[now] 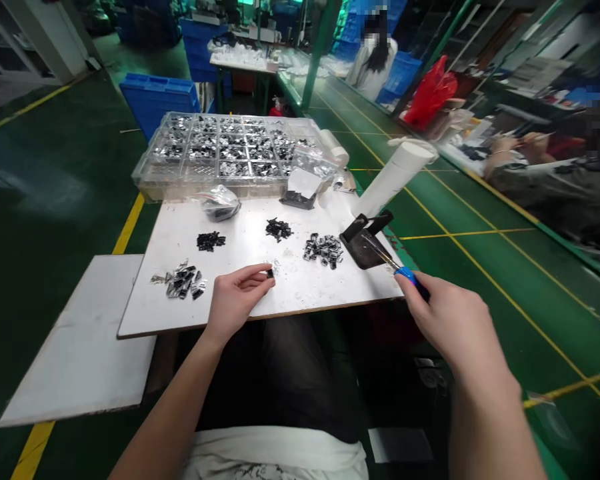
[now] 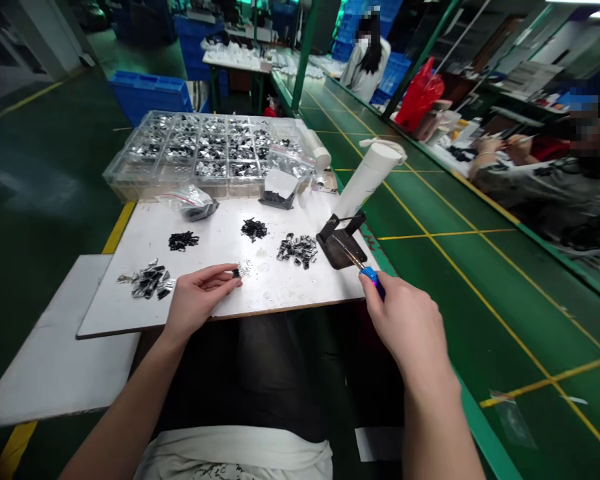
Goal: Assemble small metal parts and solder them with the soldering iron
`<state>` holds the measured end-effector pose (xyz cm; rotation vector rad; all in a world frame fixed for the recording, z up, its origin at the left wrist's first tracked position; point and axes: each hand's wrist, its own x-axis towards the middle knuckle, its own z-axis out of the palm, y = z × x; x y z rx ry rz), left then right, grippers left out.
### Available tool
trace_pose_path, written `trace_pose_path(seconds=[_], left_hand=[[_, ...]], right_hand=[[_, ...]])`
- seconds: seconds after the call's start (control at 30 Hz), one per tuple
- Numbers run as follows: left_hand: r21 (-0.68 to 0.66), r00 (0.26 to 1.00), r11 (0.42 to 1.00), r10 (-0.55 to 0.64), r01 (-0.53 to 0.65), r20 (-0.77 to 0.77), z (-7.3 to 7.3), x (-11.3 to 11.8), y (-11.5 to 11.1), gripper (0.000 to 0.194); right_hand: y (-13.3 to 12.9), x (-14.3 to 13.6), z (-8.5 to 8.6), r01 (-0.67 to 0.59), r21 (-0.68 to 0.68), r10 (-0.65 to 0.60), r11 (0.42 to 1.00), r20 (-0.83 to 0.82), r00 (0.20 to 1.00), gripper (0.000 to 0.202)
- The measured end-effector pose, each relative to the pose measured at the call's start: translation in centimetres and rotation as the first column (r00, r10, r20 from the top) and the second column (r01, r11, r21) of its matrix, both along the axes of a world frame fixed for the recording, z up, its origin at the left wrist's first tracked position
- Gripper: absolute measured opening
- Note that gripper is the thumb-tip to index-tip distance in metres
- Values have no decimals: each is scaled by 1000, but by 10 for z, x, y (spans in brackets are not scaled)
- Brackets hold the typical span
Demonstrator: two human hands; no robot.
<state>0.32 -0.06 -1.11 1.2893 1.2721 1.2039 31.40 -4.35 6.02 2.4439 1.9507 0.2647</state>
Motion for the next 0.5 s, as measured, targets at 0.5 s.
trace_pose_path(seconds=[0.5], left_hand=[[-13,998,1000,-9,8,-59,-1,1,1,34]], right_hand=[[28,-34,-47,71,489,241,870,-545,803,20]])
